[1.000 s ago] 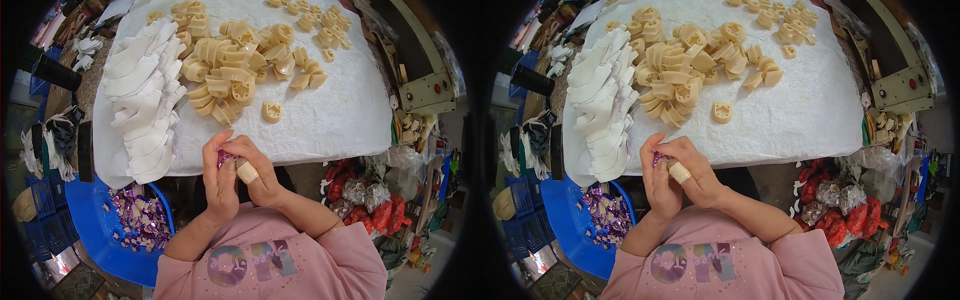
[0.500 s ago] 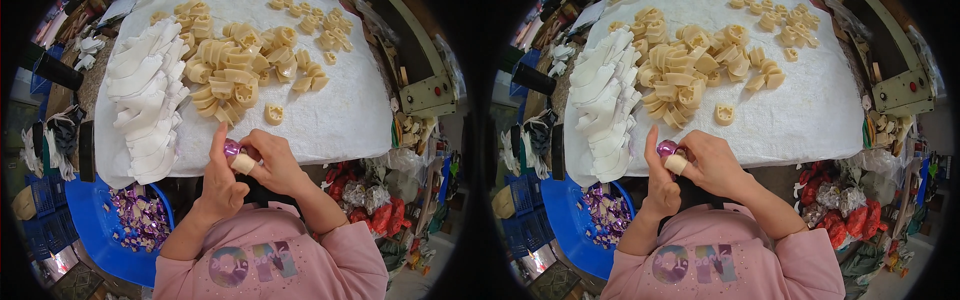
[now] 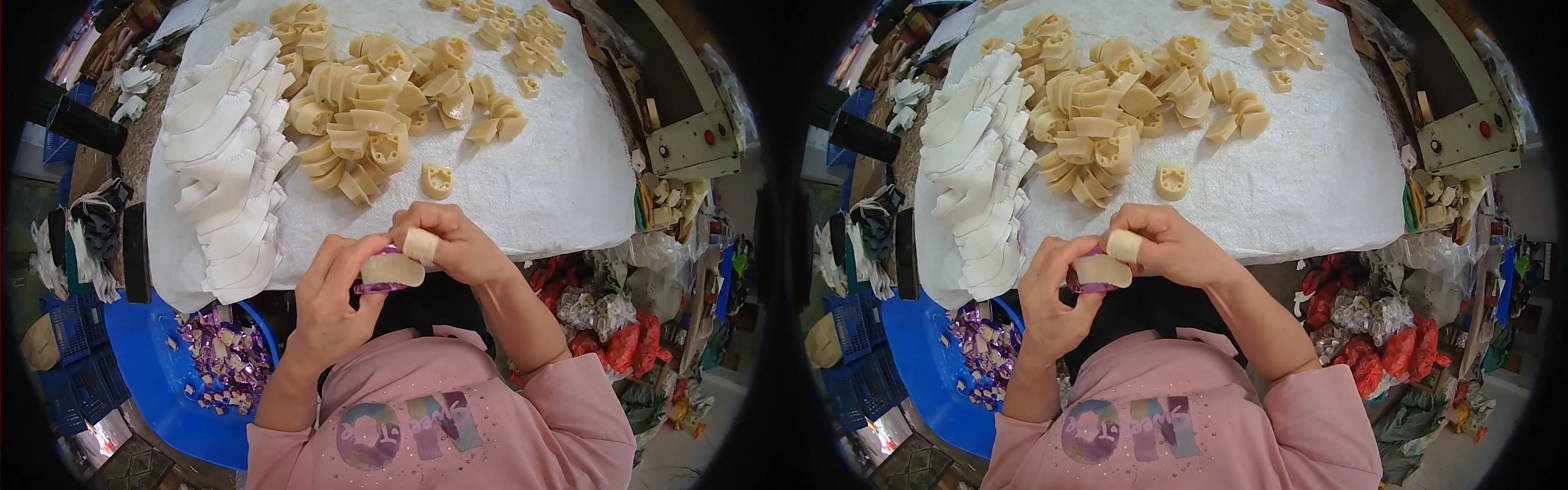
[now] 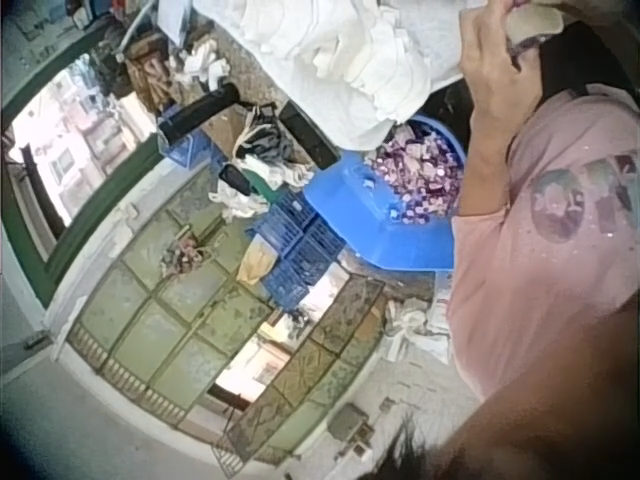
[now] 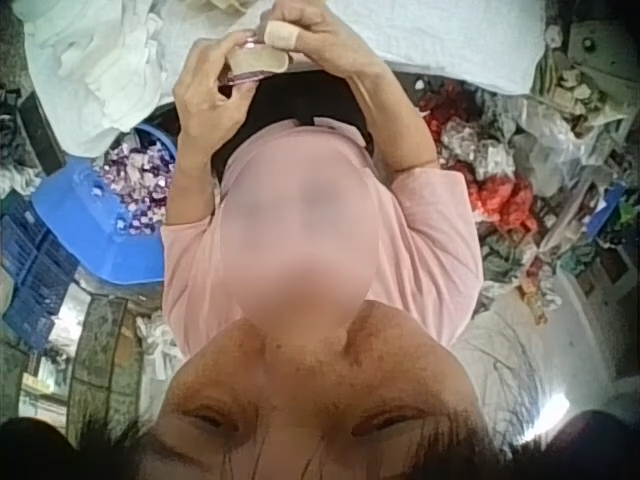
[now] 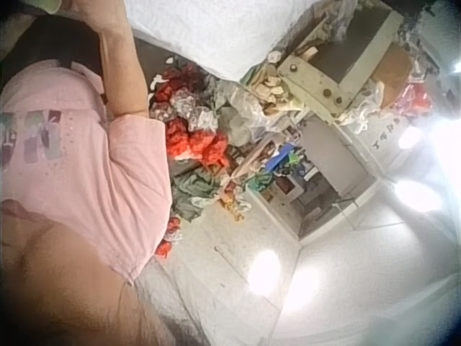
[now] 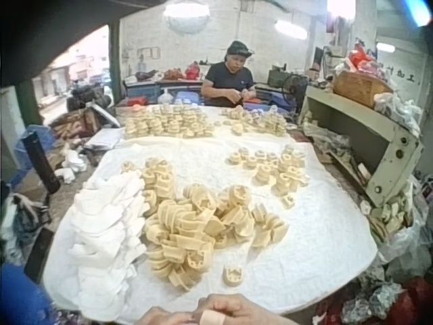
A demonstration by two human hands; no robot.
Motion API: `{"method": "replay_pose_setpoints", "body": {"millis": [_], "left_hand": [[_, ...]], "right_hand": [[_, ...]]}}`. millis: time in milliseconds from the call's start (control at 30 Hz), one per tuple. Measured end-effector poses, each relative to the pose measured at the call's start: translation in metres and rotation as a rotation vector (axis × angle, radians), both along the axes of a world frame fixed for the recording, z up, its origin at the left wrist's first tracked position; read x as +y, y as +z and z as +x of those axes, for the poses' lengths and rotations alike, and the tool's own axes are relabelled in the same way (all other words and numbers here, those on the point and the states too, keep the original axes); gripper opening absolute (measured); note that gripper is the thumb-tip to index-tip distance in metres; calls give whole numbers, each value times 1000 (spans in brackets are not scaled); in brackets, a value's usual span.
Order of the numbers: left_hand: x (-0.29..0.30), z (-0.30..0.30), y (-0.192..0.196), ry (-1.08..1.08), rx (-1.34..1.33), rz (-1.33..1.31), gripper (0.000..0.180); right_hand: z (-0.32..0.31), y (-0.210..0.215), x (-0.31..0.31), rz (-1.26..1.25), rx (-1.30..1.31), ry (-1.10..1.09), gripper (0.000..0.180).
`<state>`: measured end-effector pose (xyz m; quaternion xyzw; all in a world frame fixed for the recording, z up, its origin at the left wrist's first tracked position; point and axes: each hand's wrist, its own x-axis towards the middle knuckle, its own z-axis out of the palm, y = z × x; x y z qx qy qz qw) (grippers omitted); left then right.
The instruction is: Assembling small decorative purple pieces onto beige shoe sole or heel components.
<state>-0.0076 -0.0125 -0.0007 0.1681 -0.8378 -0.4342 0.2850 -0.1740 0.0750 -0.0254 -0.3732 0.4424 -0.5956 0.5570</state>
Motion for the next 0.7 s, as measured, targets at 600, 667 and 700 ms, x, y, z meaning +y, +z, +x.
{"method": "replay_pose_setpoints", "body": {"millis": [600, 667, 700], "left_hand": [[18, -16, -23, 196, 123, -123, 49], [20, -17, -21, 217, 71, -137, 48], [21, -18, -22, 239, 75, -158, 47]], "right_hand": [[23, -6, 8, -118, 336, -225, 25], [27, -13, 9, -133, 474, -309, 26], [27, -22, 10, -89, 276, -295, 27]]}}
